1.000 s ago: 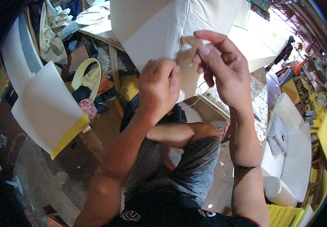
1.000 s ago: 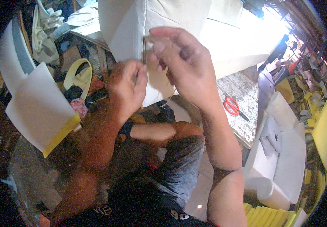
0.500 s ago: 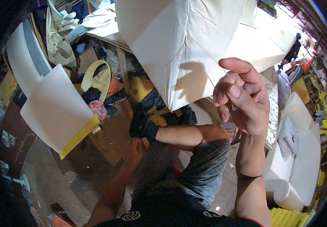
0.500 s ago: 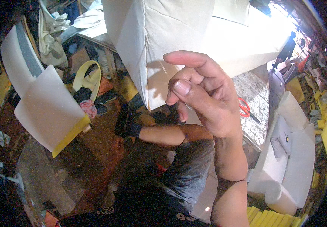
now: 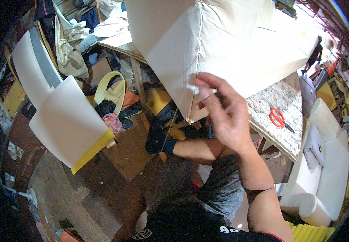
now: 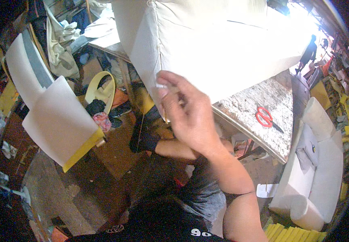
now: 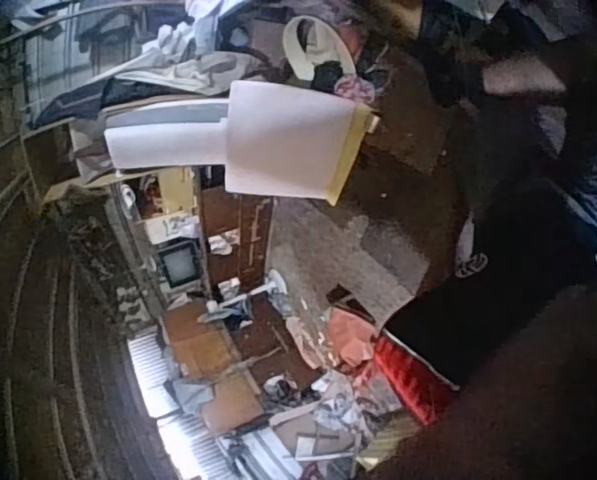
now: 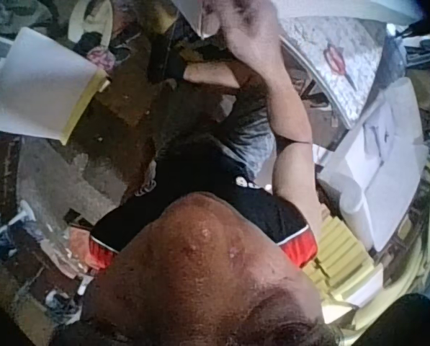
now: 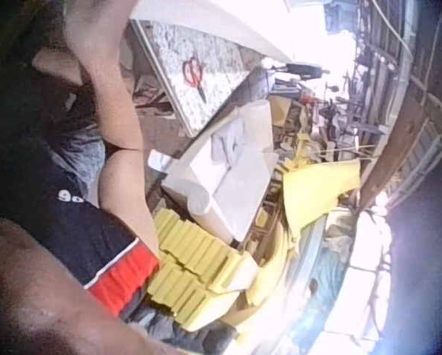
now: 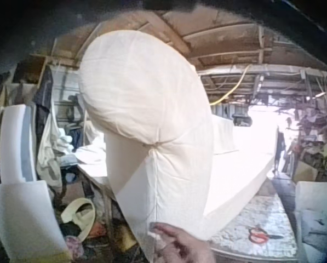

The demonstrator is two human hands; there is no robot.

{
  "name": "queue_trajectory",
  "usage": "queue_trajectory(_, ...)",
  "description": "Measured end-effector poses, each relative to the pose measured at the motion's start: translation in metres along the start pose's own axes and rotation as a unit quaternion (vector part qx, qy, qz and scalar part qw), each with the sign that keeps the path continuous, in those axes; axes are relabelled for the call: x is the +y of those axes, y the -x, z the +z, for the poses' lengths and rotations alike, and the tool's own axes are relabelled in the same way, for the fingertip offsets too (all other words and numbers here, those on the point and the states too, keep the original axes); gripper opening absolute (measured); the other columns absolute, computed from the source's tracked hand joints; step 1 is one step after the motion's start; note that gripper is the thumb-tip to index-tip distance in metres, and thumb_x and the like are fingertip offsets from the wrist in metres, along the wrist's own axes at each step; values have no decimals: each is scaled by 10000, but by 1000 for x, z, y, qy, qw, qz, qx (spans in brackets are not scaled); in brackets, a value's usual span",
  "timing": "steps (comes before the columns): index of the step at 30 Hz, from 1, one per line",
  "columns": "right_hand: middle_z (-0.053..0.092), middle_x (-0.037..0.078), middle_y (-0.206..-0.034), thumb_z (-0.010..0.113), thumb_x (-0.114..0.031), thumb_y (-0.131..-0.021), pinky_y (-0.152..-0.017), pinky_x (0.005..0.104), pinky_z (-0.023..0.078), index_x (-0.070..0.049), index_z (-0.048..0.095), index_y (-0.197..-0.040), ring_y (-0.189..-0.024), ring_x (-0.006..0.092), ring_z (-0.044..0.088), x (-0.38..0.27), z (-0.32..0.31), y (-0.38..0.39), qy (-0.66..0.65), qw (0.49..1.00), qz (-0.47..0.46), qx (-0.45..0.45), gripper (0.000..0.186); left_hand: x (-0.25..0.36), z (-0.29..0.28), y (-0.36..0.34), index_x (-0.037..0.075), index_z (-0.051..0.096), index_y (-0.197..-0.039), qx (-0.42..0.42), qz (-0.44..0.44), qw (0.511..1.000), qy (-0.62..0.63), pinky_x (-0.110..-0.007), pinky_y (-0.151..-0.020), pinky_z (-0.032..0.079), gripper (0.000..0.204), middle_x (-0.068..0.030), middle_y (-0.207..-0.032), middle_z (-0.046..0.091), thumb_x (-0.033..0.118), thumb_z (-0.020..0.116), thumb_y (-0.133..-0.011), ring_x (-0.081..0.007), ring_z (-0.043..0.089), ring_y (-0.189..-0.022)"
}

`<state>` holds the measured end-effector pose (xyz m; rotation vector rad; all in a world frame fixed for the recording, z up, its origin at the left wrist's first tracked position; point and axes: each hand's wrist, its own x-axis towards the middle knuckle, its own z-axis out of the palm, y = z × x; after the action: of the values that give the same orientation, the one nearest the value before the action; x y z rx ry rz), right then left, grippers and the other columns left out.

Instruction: The person hand-sews a white fabric cover onto a piece of furniture using a needle and thread. They repeatedly insert the needle through the fabric, pull the thread, and tighten the seam to secure the cover in place.

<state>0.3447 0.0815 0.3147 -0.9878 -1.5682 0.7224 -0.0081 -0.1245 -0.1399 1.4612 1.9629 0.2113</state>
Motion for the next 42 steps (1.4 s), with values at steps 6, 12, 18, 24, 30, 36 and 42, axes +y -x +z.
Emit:
queue_trajectory(6, 679, 73, -1061, 515, -208, -1106, -546, 206, 495, -30, 524, -1473, -765, 97, 626, 12, 35, 6, -244, 967, 70, -37, 407, -41, 15, 33, 26, 628, -1222, -62, -75, 995, 7, -538, -958, 507, 272, -251, -1166, 661, 188, 599, -1006, -457, 638, -1114)
queue_trajectory(12, 681, 72, -938, 500, -121, -1080, -651, 260, 496, -22, 690, -1249, -850, 88, 599, 63, 32, -6, -57, 997, 38, 32, 273, -26, -12, 9, 33, 624, -1227, -22, -37, 999, 15, -527, -929, 518, 283, -242, -1136, 675, 218, 598, -1014, -443, 655, -1091)
queue_trajectory(18, 724, 106, -1112, 510, -98, -1071, -741, 246, 527, -31, 681, -1307, -925, 98, 630, 92, 28, 32, 36, 997, -25, 70, 299, 35, -80, -24, 40, 621, -1232, 92, 53, 993, 60, -517, -900, 529, 297, -233, -1107, 688, 248, 598, -1022, -429, 672, -1068)
queue_trajectory(24, 710, 110, -1174, 597, -139, -1060, -878, 289, 527, 24, 669, -1306, -992, 178, 650, 201, 17, 117, -4, 987, 148, 68, 304, 151, -134, -28, 64, 681, -1119, 280, 354, 890, 68, -479, -788, 597, 230, -176, -1041, 721, 228, 699, -959, -380, 724, -907)
queue_trajectory(30, 705, 50, -965, 620, -118, -1047, -729, 269, 481, 39, 700, -1187, -821, 118, 612, 255, 21, 157, 30, 990, 112, -79, 225, 217, -149, -10, 65, 634, -1047, 281, 374, 884, 7, -501, -745, 567, 174, -168, -912, 698, 115, 705, -897, -389, 698, -853)
queue_trajectory(36, 658, 2, -822, 663, -145, -1028, -645, 255, 488, 32, 744, -1097, -715, 82, 590, 250, 27, 158, 72, 967, 189, -157, 207, 233, -138, -15, 75, 616, -1021, 216, 367, 905, 22, -521, -735, 556, 132, -165, -899, 676, 121, 671, -912, -397, 685, -854)
queue_trajectory(42, 727, 50, -940, 681, -101, -998, -802, 286, 526, 26, 752, -1092, -875, 125, 646, 231, 40, 154, 20, 981, 105, -162, 173, 224, -110, -17, 80, 595, -1034, 177, 358, 917, -14, -543, -786, 543, 166, -166, -909, 676, 122, 676, -896, -413, 676, -900)
